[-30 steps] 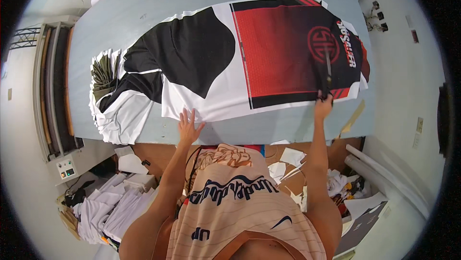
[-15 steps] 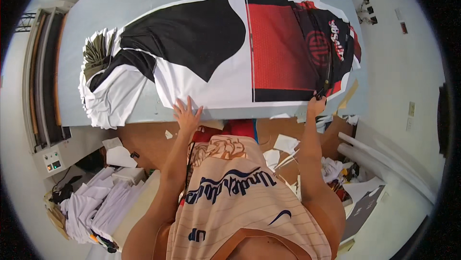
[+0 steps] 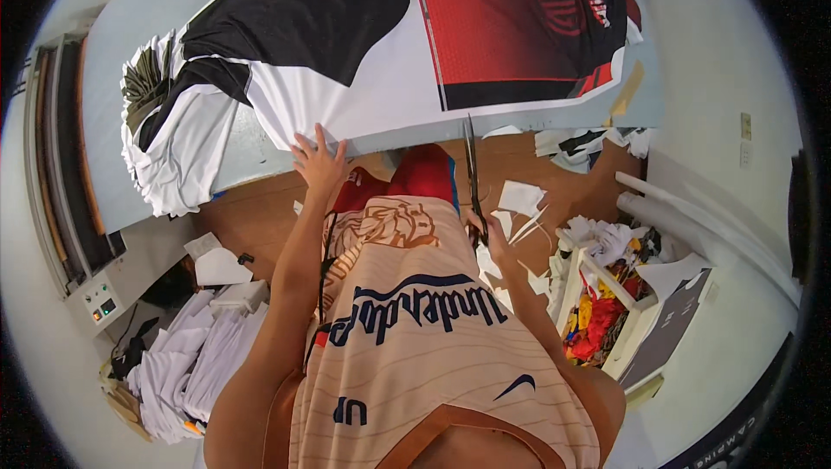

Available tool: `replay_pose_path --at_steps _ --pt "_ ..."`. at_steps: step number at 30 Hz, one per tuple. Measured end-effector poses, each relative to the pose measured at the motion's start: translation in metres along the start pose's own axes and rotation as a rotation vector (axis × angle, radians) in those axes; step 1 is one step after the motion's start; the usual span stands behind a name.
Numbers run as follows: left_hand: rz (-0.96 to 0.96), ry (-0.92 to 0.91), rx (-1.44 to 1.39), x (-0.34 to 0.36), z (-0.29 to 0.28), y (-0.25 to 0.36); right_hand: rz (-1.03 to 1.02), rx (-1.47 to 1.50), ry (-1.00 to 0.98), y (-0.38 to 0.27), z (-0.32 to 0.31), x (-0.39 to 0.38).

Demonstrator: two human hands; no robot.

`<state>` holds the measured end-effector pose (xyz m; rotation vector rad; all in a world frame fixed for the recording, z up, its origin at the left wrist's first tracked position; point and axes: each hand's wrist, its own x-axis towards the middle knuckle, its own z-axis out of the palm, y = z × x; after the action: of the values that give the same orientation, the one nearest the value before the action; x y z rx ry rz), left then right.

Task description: Cutting pieces of fabric using scissors according to a paper template.

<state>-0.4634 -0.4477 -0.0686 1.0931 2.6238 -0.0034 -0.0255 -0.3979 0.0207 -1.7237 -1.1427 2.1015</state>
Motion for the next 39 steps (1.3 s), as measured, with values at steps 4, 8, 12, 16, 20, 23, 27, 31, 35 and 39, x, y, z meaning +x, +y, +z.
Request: replay_pose_path --at_steps 4,8,12,16,20,23,27,31,35,39 --pt "0.026 -0.012 0.009 0.000 0.002 0.002 -0.043 0.036 -0.130 -0.004 0.013 0.035" --pt "0.009 -0.047 -0.032 -0.003 -0.004 0.007 0.015 0.007 -0.126 -0.002 0.025 0.076" --pt "-0.001 -0.069 -0.009 -0.003 -0.006 0.010 0.033 0.024 -0.037 -0.004 0.040 0.099" --pt "0.004 -0.080 -0.020 0.000 -0.007 0.011 0.032 -0.007 -0.004 -0.014 0.040 0.099" --pt "0.012 -0.054 -0.004 -0.001 -0.004 0.011 0.050 0.043 -0.015 -0.021 0.040 0.100" --pt "0.027 -0.059 -0.013 -0.001 -0.004 0.012 0.055 -0.001 0.009 -0.021 0.041 0.103" --pt "0.038 -0.049 -0.006 0.002 -0.003 0.011 0.058 -0.044 0.054 -0.025 0.045 0.098" --pt "0.050 -0.055 -0.012 0.003 -0.001 0.016 0.027 -0.129 0.065 -0.009 0.038 0.099" --pt "0.063 -0.036 0.019 0.003 0.004 0.012 0.002 -0.121 0.065 -0.014 0.035 0.091" --pt "0.077 -0.006 0.021 0.001 0.008 0.010 0.047 0.082 -0.051 -0.024 0.028 0.087"
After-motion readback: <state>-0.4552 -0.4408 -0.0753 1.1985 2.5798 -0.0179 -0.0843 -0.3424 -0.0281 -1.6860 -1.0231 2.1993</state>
